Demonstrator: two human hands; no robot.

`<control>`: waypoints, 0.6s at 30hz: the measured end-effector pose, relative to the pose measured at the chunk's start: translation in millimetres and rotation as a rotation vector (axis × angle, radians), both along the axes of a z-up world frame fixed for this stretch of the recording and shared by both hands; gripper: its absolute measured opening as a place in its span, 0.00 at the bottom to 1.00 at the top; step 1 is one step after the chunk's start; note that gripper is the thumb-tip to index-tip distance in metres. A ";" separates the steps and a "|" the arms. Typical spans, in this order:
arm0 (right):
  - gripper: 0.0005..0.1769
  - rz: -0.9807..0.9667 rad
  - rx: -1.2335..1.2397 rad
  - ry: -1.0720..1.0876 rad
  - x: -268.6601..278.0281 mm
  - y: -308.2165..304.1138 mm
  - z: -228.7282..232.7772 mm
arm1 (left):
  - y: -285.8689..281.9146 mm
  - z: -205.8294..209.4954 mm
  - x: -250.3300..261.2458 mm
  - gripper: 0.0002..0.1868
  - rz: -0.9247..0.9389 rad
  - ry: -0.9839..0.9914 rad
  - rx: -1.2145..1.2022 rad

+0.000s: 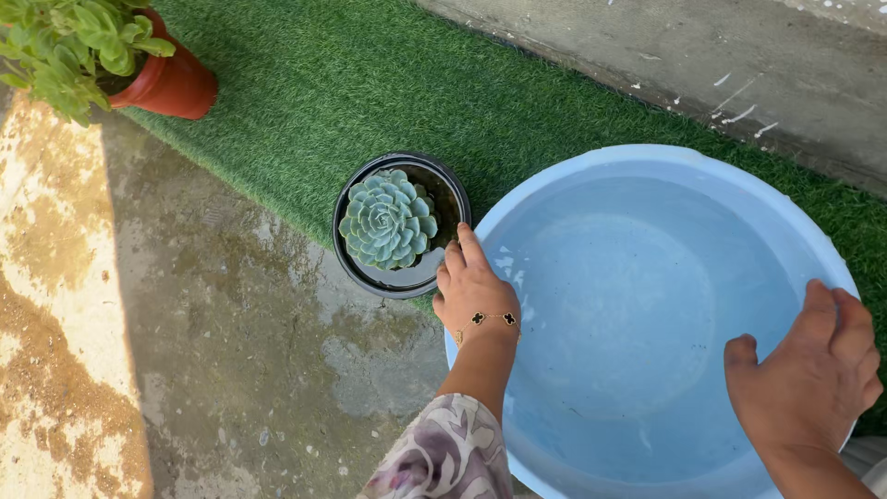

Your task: The person carries a bucket of water through an outdoor area and pours water by hand onto several rose bushes and potted plants.

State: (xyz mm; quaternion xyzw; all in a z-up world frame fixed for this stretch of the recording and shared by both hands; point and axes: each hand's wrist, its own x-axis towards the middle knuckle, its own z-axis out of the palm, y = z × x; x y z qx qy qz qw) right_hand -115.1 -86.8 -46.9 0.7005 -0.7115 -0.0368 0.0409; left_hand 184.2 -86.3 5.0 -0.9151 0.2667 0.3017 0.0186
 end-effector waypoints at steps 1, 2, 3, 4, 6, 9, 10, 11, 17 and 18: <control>0.53 -0.016 0.026 0.036 -1.8 6.0 -0.7 | 4.4 -0.5 0.9 0.47 -0.018 -0.026 -0.040; 0.54 -0.032 0.052 0.071 -1.2 12.0 -0.9 | 7.7 -1.4 0.8 0.47 -0.036 -0.051 -0.080; 0.55 -0.046 0.077 0.106 -0.1 15.3 0.0 | 8.6 -2.8 0.1 0.47 -0.019 -0.036 -0.056; 0.51 -0.076 0.035 0.047 -1.8 15.5 4.1 | 8.7 -3.8 -0.6 0.46 -0.003 -0.021 -0.031; 0.44 -0.192 0.016 -0.114 -0.5 14.4 13.0 | 12.7 -3.1 -0.1 0.46 0.004 -0.013 -0.013; 0.44 -0.564 0.169 -0.470 2.9 1.3 19.5 | 18.3 -1.6 4.6 0.45 -0.033 -0.008 -0.030; 0.43 -0.540 0.161 -0.480 3.2 -0.1 17.3 | 17.8 -1.8 7.8 0.43 -0.040 0.004 -0.029; 0.42 -0.520 0.152 -0.487 -0.7 0.7 14.3 | 18.3 -2.4 10.1 0.42 -0.050 0.019 -0.027; 0.47 -0.369 -0.002 -0.093 -49.9 -19.4 -46.9 | 16.4 -23.2 32.7 0.28 -0.042 0.052 -0.068; 0.46 -0.334 -0.014 -0.069 -58.0 -19.4 -52.0 | 17.7 -28.8 37.2 0.26 -0.015 0.069 -0.067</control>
